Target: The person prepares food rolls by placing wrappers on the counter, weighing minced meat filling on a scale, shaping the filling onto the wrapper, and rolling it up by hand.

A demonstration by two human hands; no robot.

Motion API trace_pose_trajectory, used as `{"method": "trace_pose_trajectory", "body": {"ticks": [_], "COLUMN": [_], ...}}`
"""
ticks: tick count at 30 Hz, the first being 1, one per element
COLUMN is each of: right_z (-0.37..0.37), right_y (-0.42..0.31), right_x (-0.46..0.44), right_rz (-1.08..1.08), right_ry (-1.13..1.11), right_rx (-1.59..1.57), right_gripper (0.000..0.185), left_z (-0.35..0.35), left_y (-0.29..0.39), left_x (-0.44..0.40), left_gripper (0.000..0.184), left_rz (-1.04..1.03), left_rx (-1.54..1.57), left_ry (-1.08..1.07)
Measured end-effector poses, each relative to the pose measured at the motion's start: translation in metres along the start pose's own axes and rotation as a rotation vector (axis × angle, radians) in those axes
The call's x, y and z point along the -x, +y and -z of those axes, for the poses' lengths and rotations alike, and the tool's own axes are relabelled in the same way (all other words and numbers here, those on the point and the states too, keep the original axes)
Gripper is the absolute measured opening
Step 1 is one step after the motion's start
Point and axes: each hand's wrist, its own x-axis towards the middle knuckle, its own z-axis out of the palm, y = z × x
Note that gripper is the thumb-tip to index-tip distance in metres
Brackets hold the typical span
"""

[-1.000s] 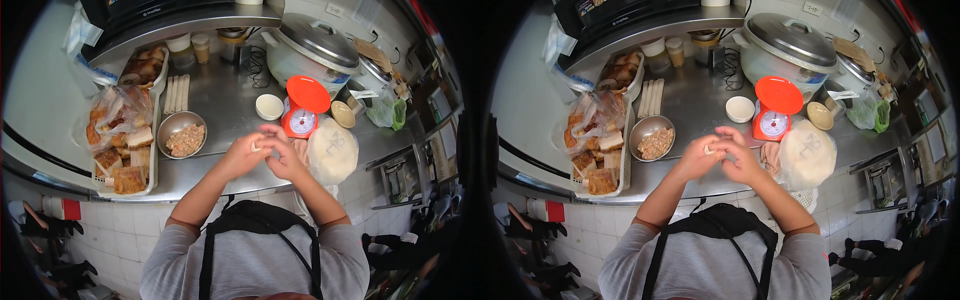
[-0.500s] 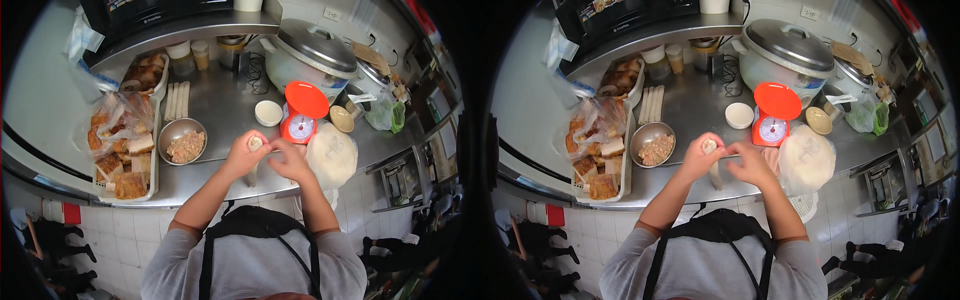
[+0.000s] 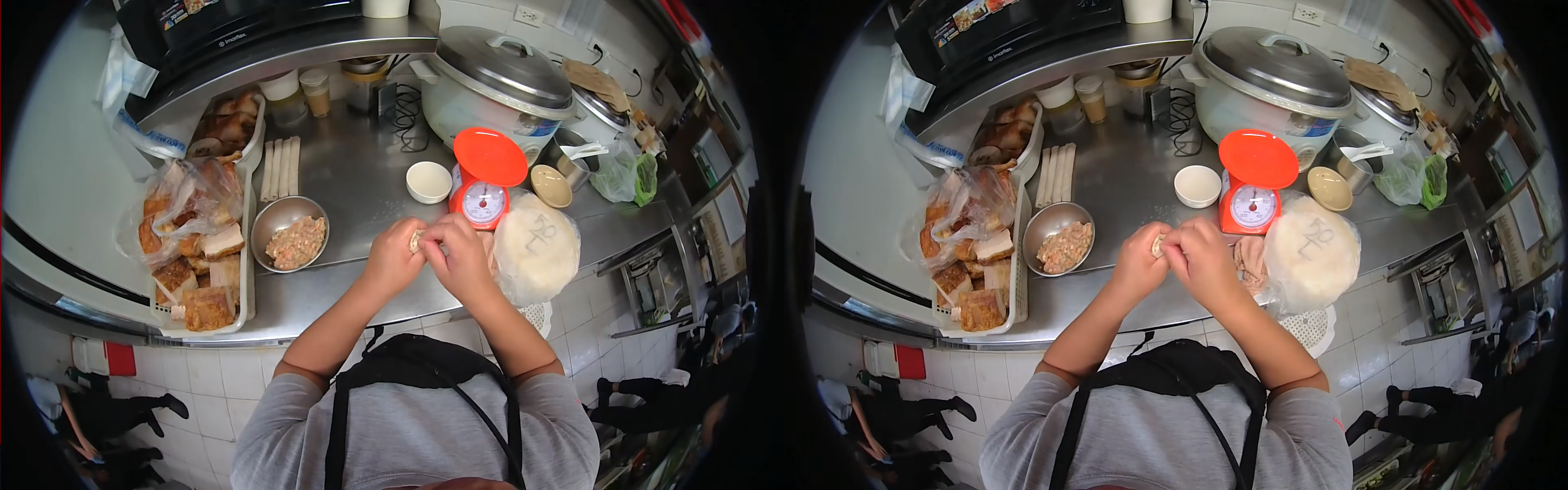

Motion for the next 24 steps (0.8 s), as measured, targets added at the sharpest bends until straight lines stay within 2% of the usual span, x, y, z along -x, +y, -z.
{"method": "trace_pose_trajectory", "body": {"ticks": [3, 9, 15, 17, 18, 20, 21, 24], "right_z": [0.005, 0.022, 0.030, 0.028, 0.025, 0.007, 0.000, -0.019], "right_y": [0.003, 0.004, 0.005, 0.026, 0.038, 0.057, 0.067, 0.080], "right_x": [-0.001, -0.003, -0.011, -0.012, -0.010, 0.007, 0.015, 0.037], "right_rz": [0.247, 0.220, 0.266, 0.195, 0.158, -0.143, -0.301, -0.340], "right_ry": [0.011, -0.120, -0.260, -0.361, -0.411, -0.321, -0.279, -0.509], "right_rx": [0.235, 0.265, 0.237, -0.084, -0.242, -0.730, -0.965, -1.050], "right_gripper": [0.017, 0.029, 0.039, 0.050, 0.055, 0.066, 0.072, 0.074], "left_z": [-0.002, -0.006, -0.020, -0.022, -0.022, -0.019, -0.020, -0.018], "left_y": [0.000, 0.009, 0.005, 0.003, 0.001, -0.004, -0.005, -0.002], "left_x": [0.001, 0.002, 0.004, 0.001, -0.001, -0.009, -0.012, -0.015], "left_gripper": [0.019, 0.016, 0.014, 0.011, 0.010, 0.007, 0.014, 0.030], "left_rz": [0.027, 0.134, 0.110, 0.152, 0.247, 0.423, 0.433, 0.333], "left_rx": [0.021, 0.143, 0.183, 0.240, 0.372, 0.645, 0.822, 1.194], "left_ry": [0.000, -0.037, 0.039, 0.075, 0.078, 0.098, 0.155, 0.185]}}
